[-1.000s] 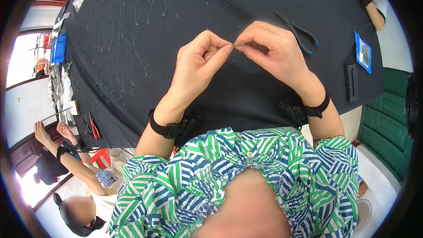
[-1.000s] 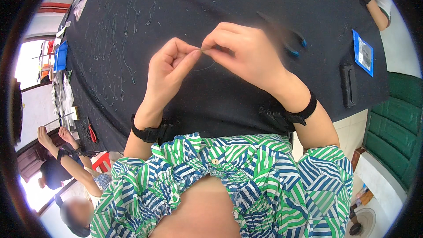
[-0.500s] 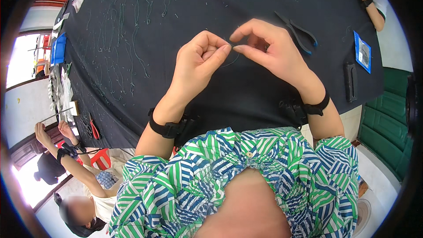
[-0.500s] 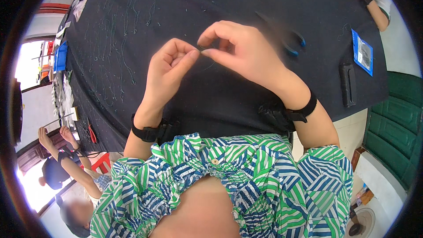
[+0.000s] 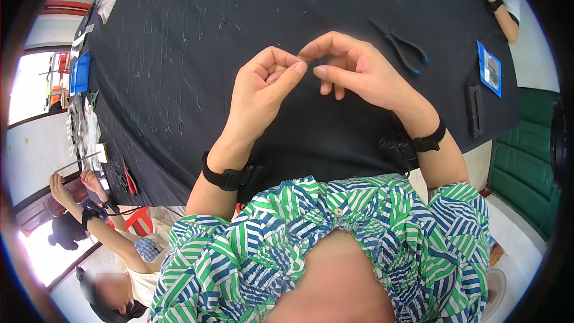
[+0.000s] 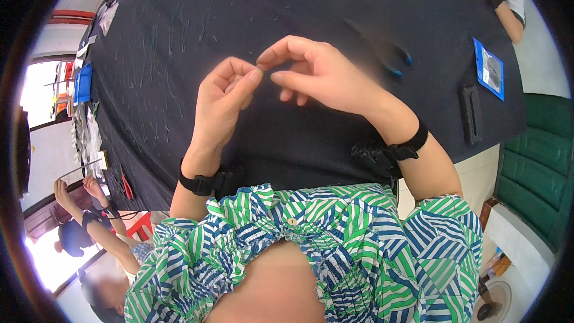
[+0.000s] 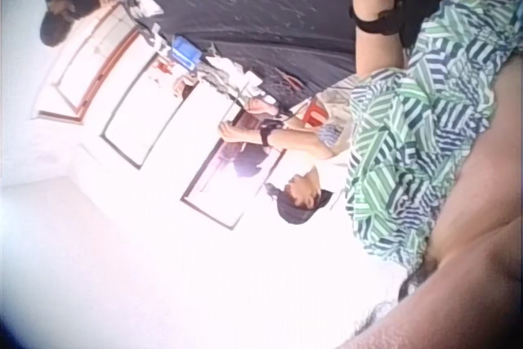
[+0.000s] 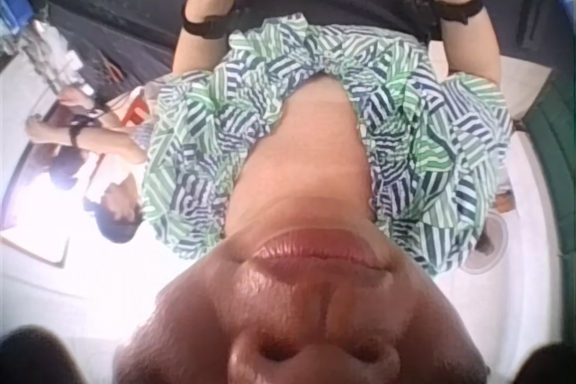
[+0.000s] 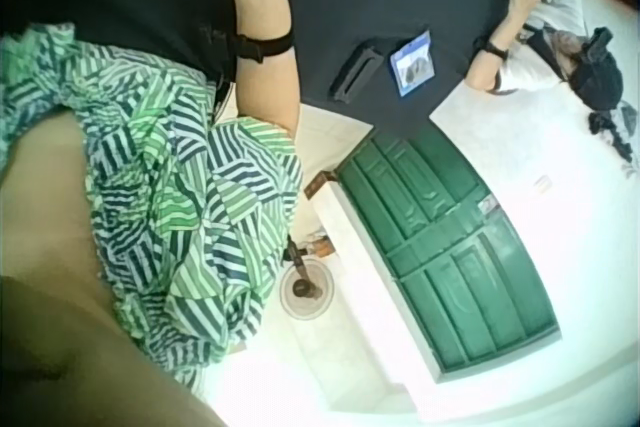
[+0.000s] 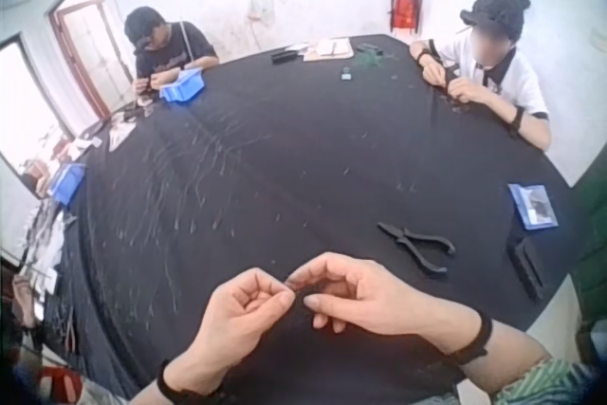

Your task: The person assembles small fishing tackle components by hand. They pick up a small metal piece and thread it onto a length of fishing line, then use small pliers to secure the component or trim the line.

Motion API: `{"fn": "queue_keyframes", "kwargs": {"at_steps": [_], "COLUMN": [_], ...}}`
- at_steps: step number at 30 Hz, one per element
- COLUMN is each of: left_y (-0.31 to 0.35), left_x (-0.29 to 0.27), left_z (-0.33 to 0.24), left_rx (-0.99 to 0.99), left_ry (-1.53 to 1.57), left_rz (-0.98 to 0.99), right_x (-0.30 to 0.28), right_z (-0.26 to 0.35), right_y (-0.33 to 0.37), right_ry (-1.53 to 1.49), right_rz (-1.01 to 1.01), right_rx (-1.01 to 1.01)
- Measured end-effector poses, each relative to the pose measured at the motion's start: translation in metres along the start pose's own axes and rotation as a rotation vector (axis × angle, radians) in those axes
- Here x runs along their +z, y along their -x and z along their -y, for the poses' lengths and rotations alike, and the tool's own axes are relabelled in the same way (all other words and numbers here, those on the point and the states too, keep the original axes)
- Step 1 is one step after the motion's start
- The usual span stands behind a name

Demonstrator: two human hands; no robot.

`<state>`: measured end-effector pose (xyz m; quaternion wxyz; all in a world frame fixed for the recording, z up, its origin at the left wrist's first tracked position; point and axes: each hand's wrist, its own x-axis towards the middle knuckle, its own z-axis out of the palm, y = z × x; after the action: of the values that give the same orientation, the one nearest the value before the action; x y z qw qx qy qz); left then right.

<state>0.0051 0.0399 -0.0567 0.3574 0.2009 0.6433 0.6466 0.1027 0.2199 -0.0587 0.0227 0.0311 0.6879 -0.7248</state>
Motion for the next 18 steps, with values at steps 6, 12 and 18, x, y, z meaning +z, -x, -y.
{"fn": "queue_keyframes", "kwargs": {"at_steps": [6,12,18], "left_y": [0.000,0.001,-0.001], "left_x": [0.001,0.000,-0.002], "left_z": [0.002,0.003,0.006], "left_rx": [-0.033,-0.038,-0.048], "left_ry": [0.085,0.183,0.302], "left_rz": [0.012,0.051,0.047], "right_x": [-0.004,0.005,0.013], "right_z": [-0.012,-0.017,-0.025], "right_y": [-0.004,-0.006,-0.007], "right_ry": [-0.081,-0.178,-0.251], "right_rz": [-0.035,-0.059,-0.067], "right_rx": [-0.027,-0.026,0.004]}}
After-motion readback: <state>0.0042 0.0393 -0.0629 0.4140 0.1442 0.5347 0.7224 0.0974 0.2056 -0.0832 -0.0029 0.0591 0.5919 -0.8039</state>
